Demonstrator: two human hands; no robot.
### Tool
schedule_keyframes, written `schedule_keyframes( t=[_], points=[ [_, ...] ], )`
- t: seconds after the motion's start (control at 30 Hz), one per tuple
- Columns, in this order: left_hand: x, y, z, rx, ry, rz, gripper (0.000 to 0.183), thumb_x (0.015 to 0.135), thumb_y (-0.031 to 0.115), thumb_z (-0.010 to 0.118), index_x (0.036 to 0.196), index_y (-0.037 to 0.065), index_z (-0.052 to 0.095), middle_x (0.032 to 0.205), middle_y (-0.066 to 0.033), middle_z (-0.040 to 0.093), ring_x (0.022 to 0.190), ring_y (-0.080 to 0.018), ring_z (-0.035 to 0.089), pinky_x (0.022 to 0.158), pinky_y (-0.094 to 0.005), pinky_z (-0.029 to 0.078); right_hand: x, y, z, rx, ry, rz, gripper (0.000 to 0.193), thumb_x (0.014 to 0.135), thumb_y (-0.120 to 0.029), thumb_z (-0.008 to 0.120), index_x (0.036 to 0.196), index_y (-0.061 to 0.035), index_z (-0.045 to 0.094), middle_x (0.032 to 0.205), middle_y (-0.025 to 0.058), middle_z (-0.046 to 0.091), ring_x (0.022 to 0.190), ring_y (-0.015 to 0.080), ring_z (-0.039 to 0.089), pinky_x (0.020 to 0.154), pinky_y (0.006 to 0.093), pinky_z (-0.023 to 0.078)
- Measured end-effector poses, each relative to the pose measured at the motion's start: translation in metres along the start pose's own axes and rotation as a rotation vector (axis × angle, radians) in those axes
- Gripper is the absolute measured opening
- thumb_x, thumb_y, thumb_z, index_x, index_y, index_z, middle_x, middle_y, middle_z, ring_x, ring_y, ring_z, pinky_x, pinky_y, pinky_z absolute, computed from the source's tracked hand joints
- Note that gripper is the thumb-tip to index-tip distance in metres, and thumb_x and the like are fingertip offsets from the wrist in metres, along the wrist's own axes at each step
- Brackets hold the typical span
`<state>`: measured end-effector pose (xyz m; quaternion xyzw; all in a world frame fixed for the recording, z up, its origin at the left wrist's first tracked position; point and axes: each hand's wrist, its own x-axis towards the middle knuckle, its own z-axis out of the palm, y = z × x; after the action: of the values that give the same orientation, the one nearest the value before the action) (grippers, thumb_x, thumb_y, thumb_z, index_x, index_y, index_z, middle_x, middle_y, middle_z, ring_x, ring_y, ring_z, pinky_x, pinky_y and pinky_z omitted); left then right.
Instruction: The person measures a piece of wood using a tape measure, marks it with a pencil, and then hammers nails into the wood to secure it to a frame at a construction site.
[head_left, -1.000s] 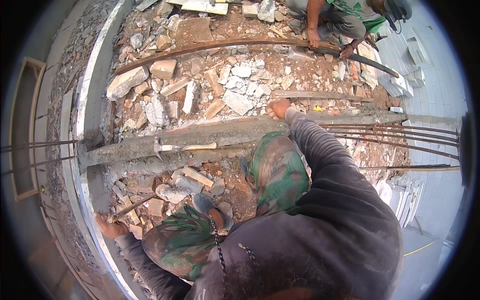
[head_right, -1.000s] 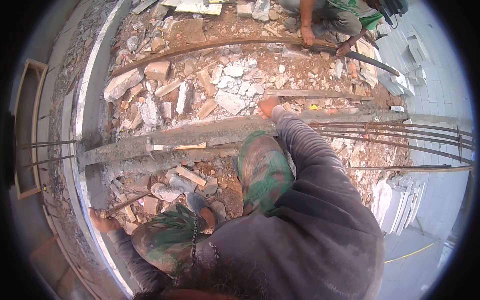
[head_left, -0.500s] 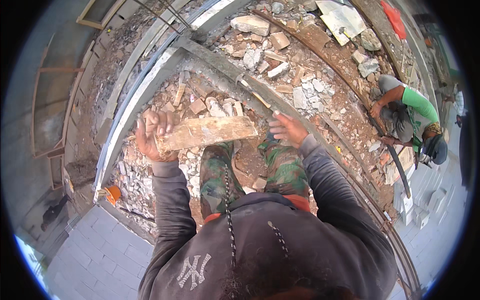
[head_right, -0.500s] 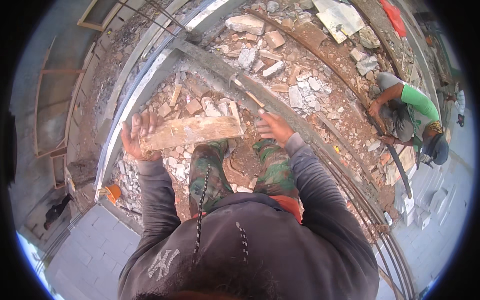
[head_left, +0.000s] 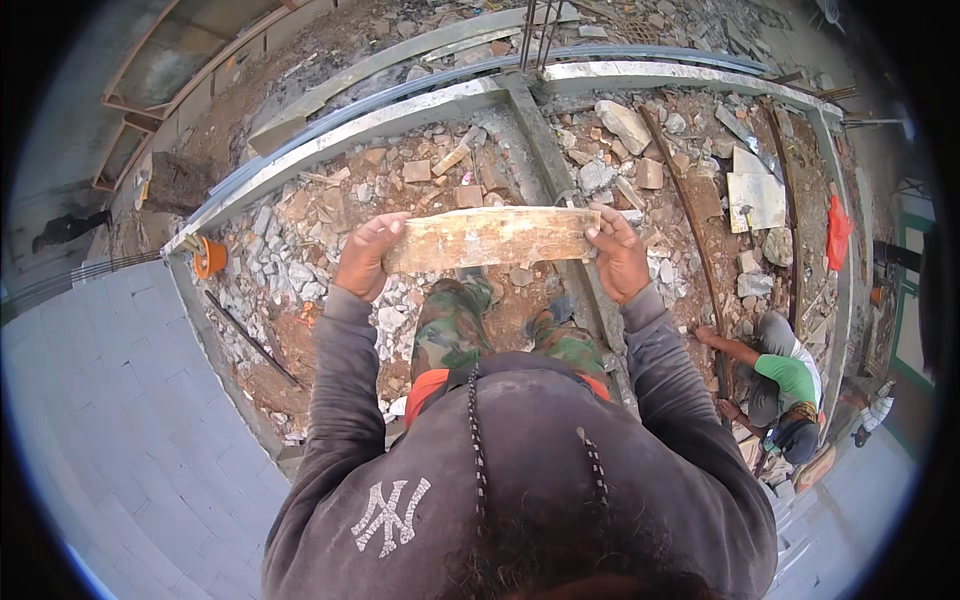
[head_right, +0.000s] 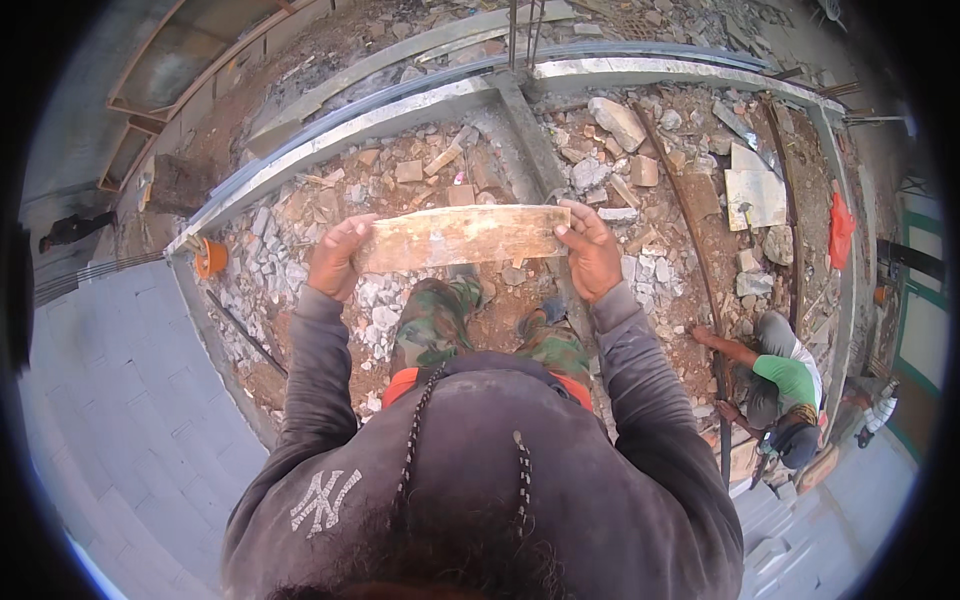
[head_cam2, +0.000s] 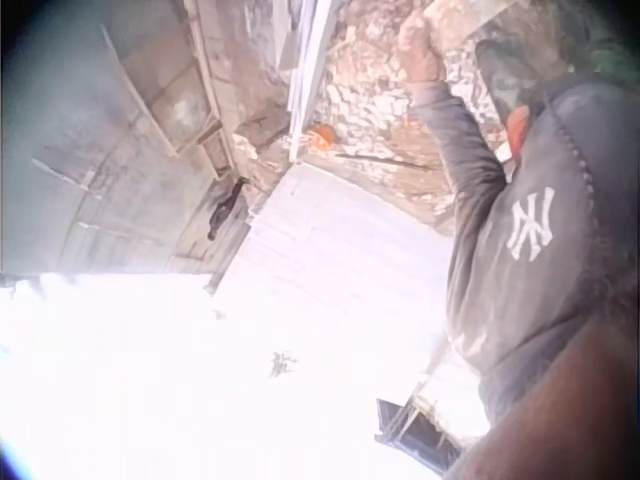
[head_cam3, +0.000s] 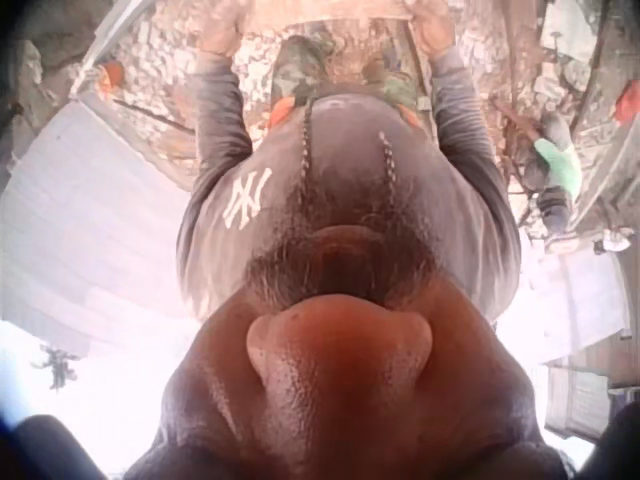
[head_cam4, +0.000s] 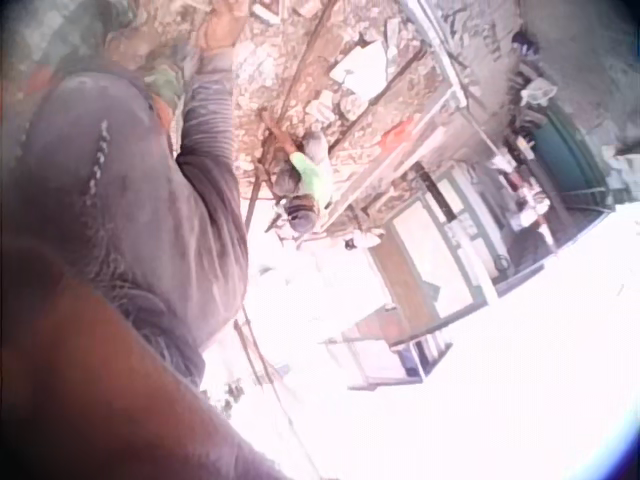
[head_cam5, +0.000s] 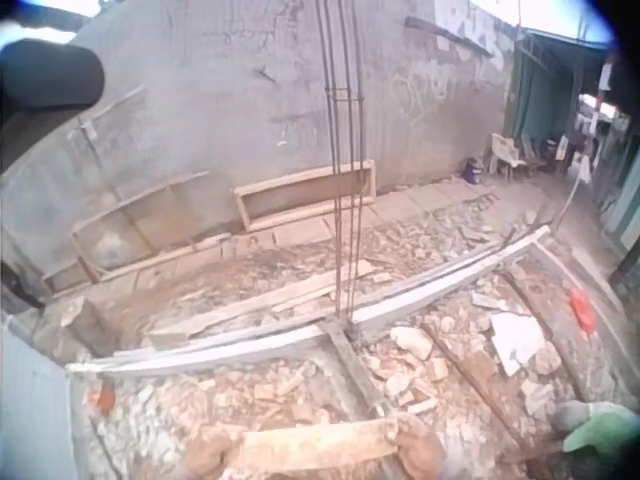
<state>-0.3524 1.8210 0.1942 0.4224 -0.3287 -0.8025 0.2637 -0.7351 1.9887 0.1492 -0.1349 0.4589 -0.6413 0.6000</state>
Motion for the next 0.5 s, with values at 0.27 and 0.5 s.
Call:
schedule_keyframes(
  t=[0.27, 0.5],
  points=[
    [-0.034, 0.074, -0.048, -0.299, 0.043, 0.265, 0.038, 0.102, 0.006, 0.06, 0.137, -0.005, 0.052, 0.128, -0.0135, 0.067, 0.118, -0.0232, 0.066, 0.1, -0.0393, 0.055, 0.062, 0.03, 0.098, -0.026, -0.058, 0.085, 0.044, 0.101, -0.001, 0.056, 0.145, -0.0021, 0.05, 0.139, 0.0094, 0.06, 0.13, 0.0228, 0.057, 0.111, 0.0425, 0.046],
    [-0.06, 0.104, -0.147, -0.429, 0.354, 0.38, 0.032, 0.105, 0.009, 0.056, 0.133, -0.005, 0.054, 0.129, -0.0132, 0.064, 0.12, -0.0245, 0.064, 0.102, -0.0448, 0.054, 0.106, 0.015, 0.232, 0.072, -0.337, 0.27, 0.048, 0.105, -0.007, 0.054, 0.15, 0.0036, 0.044, 0.146, 0.0172, 0.056, 0.133, 0.0295, 0.058, 0.111, 0.0501, 0.05]
  ],
)
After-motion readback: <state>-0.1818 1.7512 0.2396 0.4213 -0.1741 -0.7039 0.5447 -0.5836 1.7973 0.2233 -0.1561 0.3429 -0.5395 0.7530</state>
